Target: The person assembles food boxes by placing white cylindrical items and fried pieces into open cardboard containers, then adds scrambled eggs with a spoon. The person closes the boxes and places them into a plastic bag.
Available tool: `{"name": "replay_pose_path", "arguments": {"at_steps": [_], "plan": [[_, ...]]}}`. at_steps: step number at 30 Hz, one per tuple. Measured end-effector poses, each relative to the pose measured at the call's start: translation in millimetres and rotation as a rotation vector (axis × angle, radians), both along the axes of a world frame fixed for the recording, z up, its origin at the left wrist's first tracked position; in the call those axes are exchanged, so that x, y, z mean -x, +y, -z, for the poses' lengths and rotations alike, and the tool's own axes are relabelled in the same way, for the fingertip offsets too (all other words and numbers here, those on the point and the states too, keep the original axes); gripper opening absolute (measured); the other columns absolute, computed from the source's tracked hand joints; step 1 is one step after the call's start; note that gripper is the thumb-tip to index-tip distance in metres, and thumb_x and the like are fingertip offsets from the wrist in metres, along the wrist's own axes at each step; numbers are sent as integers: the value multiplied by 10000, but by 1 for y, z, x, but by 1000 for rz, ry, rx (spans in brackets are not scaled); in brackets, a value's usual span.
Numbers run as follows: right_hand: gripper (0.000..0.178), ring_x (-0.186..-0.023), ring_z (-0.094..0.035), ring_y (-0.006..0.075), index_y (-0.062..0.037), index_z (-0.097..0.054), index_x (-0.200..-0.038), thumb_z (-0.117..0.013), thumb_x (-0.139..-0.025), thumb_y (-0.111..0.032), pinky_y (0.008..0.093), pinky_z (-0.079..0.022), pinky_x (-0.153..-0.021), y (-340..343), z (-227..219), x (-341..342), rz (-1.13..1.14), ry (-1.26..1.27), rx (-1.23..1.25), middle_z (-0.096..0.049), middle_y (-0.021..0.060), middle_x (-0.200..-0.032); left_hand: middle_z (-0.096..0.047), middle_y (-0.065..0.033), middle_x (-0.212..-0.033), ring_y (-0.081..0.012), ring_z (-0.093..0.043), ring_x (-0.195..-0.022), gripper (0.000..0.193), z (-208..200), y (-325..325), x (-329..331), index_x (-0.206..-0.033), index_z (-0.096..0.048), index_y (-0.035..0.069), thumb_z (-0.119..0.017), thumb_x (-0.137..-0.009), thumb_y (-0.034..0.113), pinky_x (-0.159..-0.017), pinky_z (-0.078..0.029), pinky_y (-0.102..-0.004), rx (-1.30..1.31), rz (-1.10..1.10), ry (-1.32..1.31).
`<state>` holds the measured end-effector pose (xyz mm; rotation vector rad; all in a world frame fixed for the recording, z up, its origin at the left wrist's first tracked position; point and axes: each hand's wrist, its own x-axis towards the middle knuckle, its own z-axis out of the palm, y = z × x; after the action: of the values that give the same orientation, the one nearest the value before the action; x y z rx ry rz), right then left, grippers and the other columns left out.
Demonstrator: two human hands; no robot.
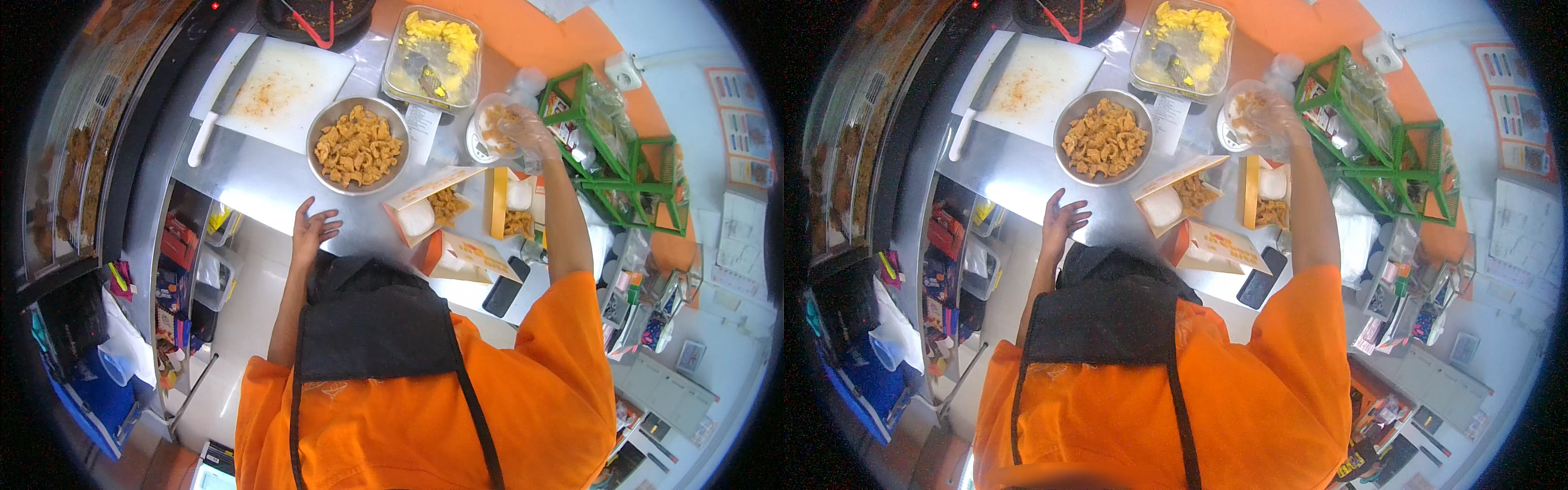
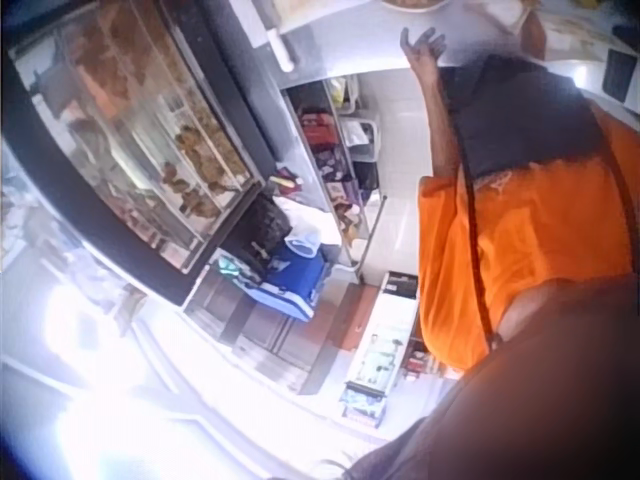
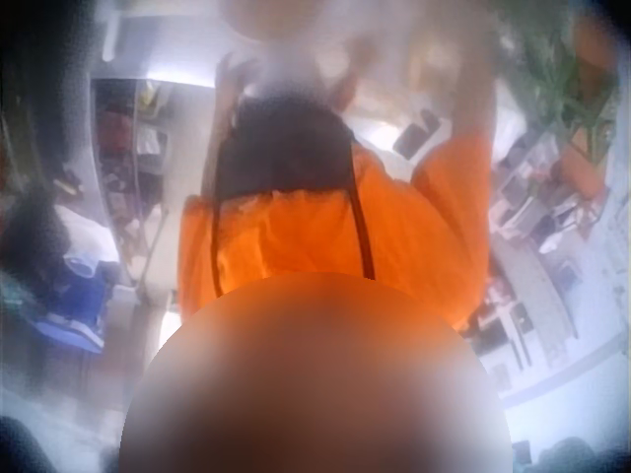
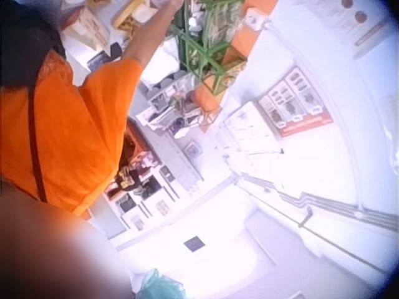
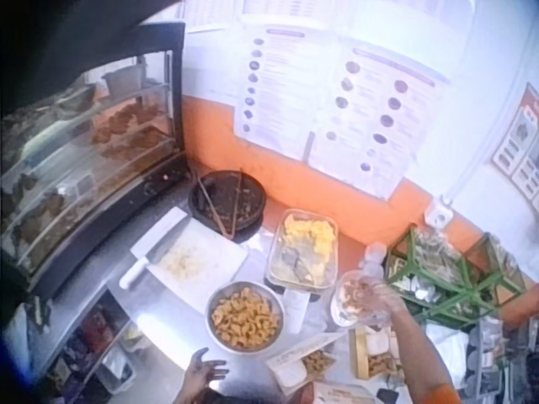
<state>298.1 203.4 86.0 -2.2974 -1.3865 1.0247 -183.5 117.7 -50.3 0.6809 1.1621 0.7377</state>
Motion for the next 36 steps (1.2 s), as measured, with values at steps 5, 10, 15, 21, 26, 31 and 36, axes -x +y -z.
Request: {"name": "replay_pose_path", "arguments": {"at_steps": [5,10,15,21,26,31,36], "plan": [[523,-911,-678,235,-16,-613,-1229,-695,-833,-348,333,-518,-857,2,12,-9,-159,-262,8,-691,157,-1073,-623,-219,-1170,-283,-686,-946,543,-2,0,0,-1461,-203,63,-452,-981,101,-805,-570,-362,-1,-5,-8],[432,-831,-677,220,-1,-648,-1157,-667,-845,-301,338,-529,-784,13,16,-31,-105,-297,48,-702,141,-989,-622,-224,-1170,-283,-686,-943,533,0,0,0,-1456,-207,61,-460,-990,116,-801,-574,-362,-12,6,-22],[333,-733,-629,162,24,-660,-1059,-649,-870,-250,319,-531,-686,11,18,-42,-31,-162,-35,-668,97,-849,-623,-229,-1167,-286,-692,-932,530,3,0,2,-1455,-204,55,-458,-993,107,-793,-579,-361,-22,0,-29],[290,-795,-656,184,-9,-674,-1061,-624,-831,-178,321,-539,-681,7,0,-33,34,-110,-8,-689,116,-925,-627,-233,-1160,-278,-695,-925,523,4,0,2,-1456,-203,52,-435,-989,72,-789,-581,-346,-23,5,-21],[293,-787,-656,190,-11,-665,-1079,-615,-846,-182,333,-537,-713,8,-4,-28,32,-159,-4,-689,117,-920,-627,-231,-1161,-281,-695,-926,526,5,0,3,-1457,-198,47,-431,-985,64,-791,-580,-346,-11,3,-37],[285,-814,-650,203,-7,-652,-1093,-624,-868,-179,329,-531,-729,9,3,-33,21,-125,-3,-676,119,-938,-626,-234,-1160,-287,-695,-925,528,5,1,2,-1456,-195,45,-430,-984,62,-793,-581,-351,2,1,-25],[311,-867,-627,188,2,-621,-1139,-633,-888,-180,324,-541,-736,11,5,-38,16,-126,-1,-650,104,-1002,-627,-240,-1153,-289,-697,-917,530,5,2,2,-1457,-191,44,-430,-984,61,-791,-586,-356,3,-3,-26]]}}
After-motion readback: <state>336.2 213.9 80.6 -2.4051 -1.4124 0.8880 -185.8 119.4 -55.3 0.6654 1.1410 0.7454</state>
